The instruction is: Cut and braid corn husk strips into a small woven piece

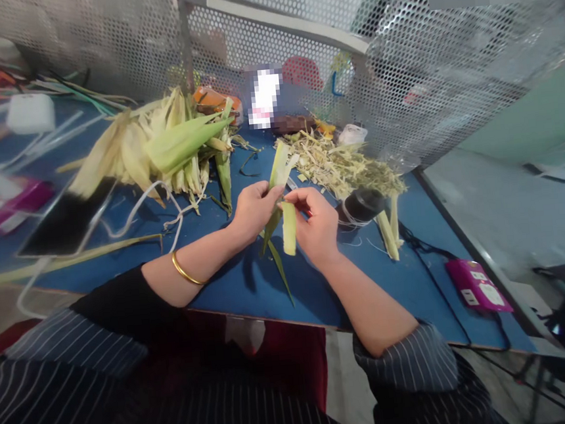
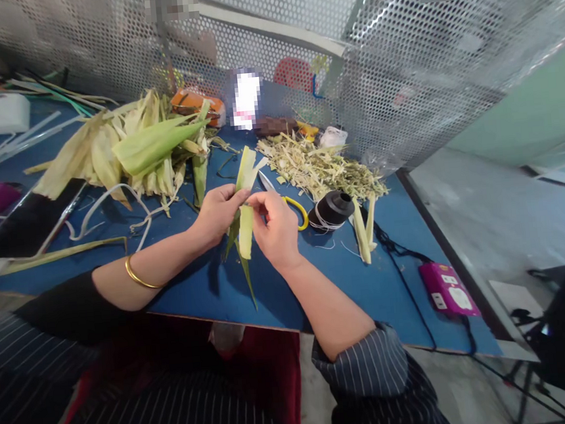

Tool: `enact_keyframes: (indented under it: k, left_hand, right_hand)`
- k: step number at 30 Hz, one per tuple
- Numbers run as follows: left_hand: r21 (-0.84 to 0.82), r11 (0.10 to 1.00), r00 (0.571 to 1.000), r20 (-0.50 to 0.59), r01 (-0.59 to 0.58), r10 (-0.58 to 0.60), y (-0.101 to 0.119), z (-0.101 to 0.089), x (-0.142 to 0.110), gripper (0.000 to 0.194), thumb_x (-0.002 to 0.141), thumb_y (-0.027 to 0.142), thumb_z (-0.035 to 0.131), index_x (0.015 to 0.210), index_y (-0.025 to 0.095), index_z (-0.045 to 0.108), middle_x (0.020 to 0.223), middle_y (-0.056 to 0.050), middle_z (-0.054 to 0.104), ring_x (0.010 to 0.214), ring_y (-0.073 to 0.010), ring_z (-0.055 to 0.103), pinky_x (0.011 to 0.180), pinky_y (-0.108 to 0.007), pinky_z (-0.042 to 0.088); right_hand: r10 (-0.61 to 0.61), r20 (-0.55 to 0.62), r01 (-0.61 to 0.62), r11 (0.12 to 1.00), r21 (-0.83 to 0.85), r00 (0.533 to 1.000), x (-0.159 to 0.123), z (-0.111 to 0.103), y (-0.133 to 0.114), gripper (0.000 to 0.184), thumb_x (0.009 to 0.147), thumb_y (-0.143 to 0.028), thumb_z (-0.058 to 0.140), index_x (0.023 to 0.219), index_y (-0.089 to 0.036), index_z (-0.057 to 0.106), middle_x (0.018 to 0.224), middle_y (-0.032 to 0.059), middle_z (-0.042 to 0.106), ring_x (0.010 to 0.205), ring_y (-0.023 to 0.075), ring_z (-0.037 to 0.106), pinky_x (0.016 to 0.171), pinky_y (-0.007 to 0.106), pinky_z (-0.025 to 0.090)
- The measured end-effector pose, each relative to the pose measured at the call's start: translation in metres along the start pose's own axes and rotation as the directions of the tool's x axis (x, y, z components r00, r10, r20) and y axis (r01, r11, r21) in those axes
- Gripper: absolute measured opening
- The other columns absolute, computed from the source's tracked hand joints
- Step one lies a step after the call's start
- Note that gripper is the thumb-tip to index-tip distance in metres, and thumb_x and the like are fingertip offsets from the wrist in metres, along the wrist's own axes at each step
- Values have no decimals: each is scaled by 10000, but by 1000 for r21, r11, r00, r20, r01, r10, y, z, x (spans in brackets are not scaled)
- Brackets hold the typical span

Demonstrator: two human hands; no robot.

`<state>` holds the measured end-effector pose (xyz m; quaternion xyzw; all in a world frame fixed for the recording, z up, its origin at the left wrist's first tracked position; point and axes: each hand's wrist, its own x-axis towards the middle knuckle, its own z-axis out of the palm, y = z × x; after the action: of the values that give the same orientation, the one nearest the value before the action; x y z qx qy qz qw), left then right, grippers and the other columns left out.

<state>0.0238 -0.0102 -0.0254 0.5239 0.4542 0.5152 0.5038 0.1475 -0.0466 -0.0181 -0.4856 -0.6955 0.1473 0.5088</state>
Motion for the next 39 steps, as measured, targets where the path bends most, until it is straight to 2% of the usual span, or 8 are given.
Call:
enact_keyframes:
  k: [4,8,19,24,27,31,34,39]
  left_hand:
    - [-27,999,999,-38,21,-22,4,0,-1,321,779,371,626,587,176,457,502,46,413,475,-72,369,441,-213,250]
    - [-54,997,998,41,49,-47,3,1,-2,331,788,401,624,599,174,476,490,45,425,449,-64,365,429,-210,257]
    - [-23,1000,1000,6,12,-12,-3,-2,6,276,799,346,609,624,168,493,495,52,431,409,-52,369,400,-196,258]
    - [-9,1000,997,-75,-6,5,-9,-7,18,213,810,312,593,677,149,563,505,42,468,395,-57,388,388,-198,278]
    - [-17,1000,994,-110,15,-17,-8,-10,22,210,813,289,587,664,147,550,485,47,451,383,-59,397,375,-194,280]
    - [-39,998,988,-138,57,-62,-4,-13,24,199,811,282,595,672,146,551,496,52,453,379,-54,408,363,-181,284]
    - [-53,995,986,-145,80,-87,-3,-14,24,197,811,291,598,683,150,551,501,56,450,379,-57,423,356,-178,290]
    - [-43,999,990,-142,21,-27,-1,-16,23,220,804,327,603,684,148,558,505,53,445,375,-60,414,347,-186,294]
  right_hand:
    - [195,81,-204,971,123,977,1,5,5,102,769,-293,625,793,-198,599,689,-17,585,612,120,532,600,268,461]
    - [226,39,-230,963,144,973,2,5,8,132,789,-322,598,769,-192,590,669,-20,570,607,114,522,592,256,452]
    - [-37,70,40,998,-38,997,-1,-6,-7,79,841,-217,528,826,-228,605,835,15,654,780,158,606,768,322,482]
    - [-102,155,74,981,180,983,-2,-17,-25,47,837,-225,576,811,-240,613,837,20,665,804,174,648,774,347,517]
    - [-81,253,-21,927,374,964,-2,-27,-34,67,794,-272,657,782,-226,609,785,26,655,746,182,660,713,355,544]
    - [-139,497,-275,692,667,857,2,-45,-37,149,770,-286,690,755,-195,573,680,3,621,539,145,633,509,291,525]
    - [-148,635,-437,607,664,758,9,-52,-32,154,775,-279,680,771,-183,560,625,-23,599,443,116,593,442,250,485]
    - [399,654,-620,772,139,643,20,-37,-12,72,788,-205,613,809,-175,551,585,-18,627,480,120,629,481,217,506]
